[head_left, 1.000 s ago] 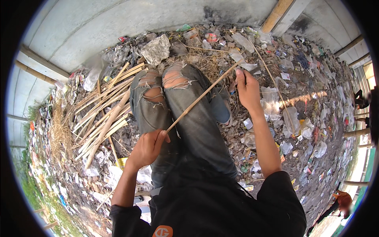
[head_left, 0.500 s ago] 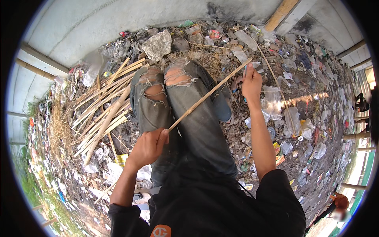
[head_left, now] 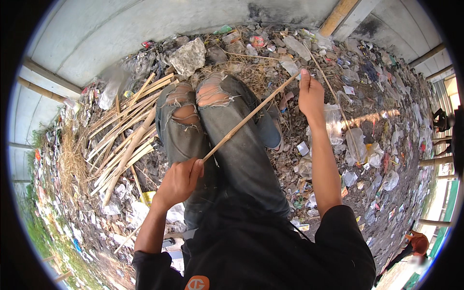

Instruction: The person sits on the ground and uses a small knife to shave and sharpen a thin wooden stick. They hold the stick against their leg and repeatedly scrape the blade along its length to remove bark and shape the wood.

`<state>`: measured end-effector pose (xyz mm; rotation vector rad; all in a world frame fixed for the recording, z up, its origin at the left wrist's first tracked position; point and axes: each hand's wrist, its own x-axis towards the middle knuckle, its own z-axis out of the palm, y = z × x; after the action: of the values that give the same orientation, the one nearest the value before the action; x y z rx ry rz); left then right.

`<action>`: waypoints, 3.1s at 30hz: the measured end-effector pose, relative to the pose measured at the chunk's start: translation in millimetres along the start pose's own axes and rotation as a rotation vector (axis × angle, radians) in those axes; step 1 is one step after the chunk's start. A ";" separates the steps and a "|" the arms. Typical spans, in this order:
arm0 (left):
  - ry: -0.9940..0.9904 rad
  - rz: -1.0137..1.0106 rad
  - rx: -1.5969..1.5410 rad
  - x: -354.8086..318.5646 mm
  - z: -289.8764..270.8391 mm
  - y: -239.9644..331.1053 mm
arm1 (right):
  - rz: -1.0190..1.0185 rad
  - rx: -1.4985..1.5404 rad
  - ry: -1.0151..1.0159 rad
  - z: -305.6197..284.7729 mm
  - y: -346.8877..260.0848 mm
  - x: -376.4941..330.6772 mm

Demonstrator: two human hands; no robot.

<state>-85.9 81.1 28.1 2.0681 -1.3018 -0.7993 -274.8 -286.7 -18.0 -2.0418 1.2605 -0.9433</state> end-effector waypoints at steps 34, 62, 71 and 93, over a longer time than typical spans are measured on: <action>0.123 -0.033 0.211 -2.7 20.7 9.4 | 0.093 -0.017 0.008 3.6 20.6 20.7; 0.199 -0.038 0.301 23.5 43.5 24.3 | -0.116 0.172 -0.465 36.3 -66.7 -121.7; 0.215 -0.065 0.180 39.0 45.8 31.4 | -0.178 0.399 -0.987 3.1 -70.9 -97.4; 0.678 0.062 0.118 -73.5 35.5 -6.0 | -0.094 0.742 -0.450 20.2 -204.2 -61.4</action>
<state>-134.2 145.7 13.9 2.1013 -1.0274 0.0312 -171.8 -146.4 106.9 -1.5867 0.4710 -0.7708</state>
